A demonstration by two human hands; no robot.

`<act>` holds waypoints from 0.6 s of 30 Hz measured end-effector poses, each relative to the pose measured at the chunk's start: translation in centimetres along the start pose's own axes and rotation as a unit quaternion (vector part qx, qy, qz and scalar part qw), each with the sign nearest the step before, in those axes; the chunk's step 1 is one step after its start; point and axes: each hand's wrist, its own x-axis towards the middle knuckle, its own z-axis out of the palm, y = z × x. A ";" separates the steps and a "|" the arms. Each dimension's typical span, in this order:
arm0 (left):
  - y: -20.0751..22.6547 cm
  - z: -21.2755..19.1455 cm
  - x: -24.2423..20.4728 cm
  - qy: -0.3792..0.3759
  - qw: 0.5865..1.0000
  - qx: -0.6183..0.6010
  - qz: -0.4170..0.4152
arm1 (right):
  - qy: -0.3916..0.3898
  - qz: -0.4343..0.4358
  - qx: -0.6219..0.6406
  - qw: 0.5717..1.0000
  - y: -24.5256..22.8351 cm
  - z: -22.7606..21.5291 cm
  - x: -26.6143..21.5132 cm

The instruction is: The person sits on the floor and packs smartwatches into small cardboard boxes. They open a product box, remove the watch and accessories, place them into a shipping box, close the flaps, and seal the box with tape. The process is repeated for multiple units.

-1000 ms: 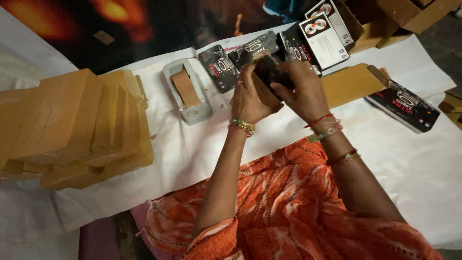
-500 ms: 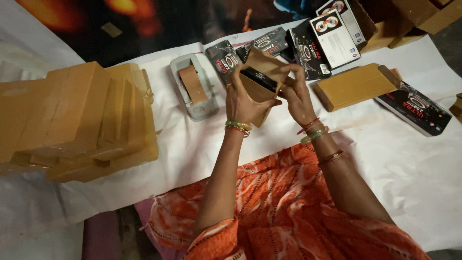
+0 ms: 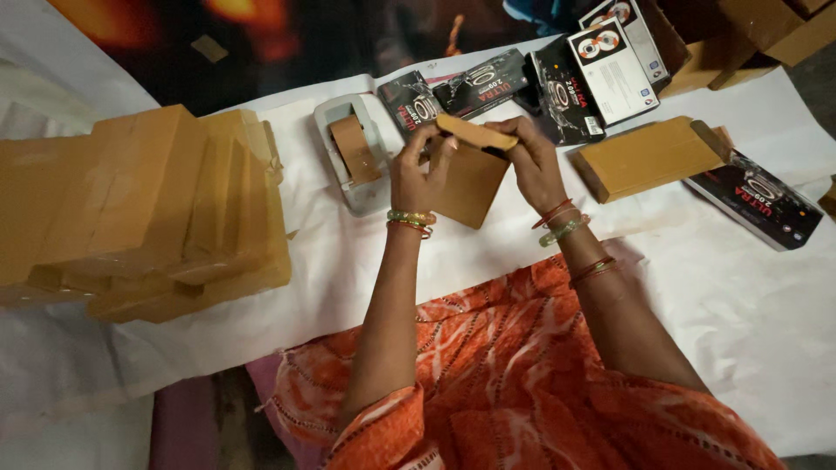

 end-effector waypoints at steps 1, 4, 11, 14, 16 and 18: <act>-0.3 -0.1 0.1 0.004 1.000 0.000 0.011 | -0.013 -0.009 0.008 1.000 -0.4 0.3 -0.2; -1.2 -0.4 0.1 0.015 0.999 0.021 0.027 | -0.040 -0.031 0.018 0.999 -1.9 1.2 -0.4; -1.5 -1.7 1.1 -0.021 0.998 0.013 0.060 | -0.032 0.018 -0.042 0.998 -2.7 1.9 -0.1; -1.6 -1.7 1.3 -0.046 0.999 -0.014 0.025 | -0.073 -0.036 -0.024 0.996 -1.7 0.8 0.8; -1.8 -1.4 1.4 -0.041 0.998 -0.053 0.016 | -0.095 -0.070 -0.028 0.993 -1.2 0.0 1.7; -2.1 -1.1 0.9 -0.016 0.993 -0.115 0.007 | -0.112 -0.093 -0.049 0.988 -0.9 -0.3 2.4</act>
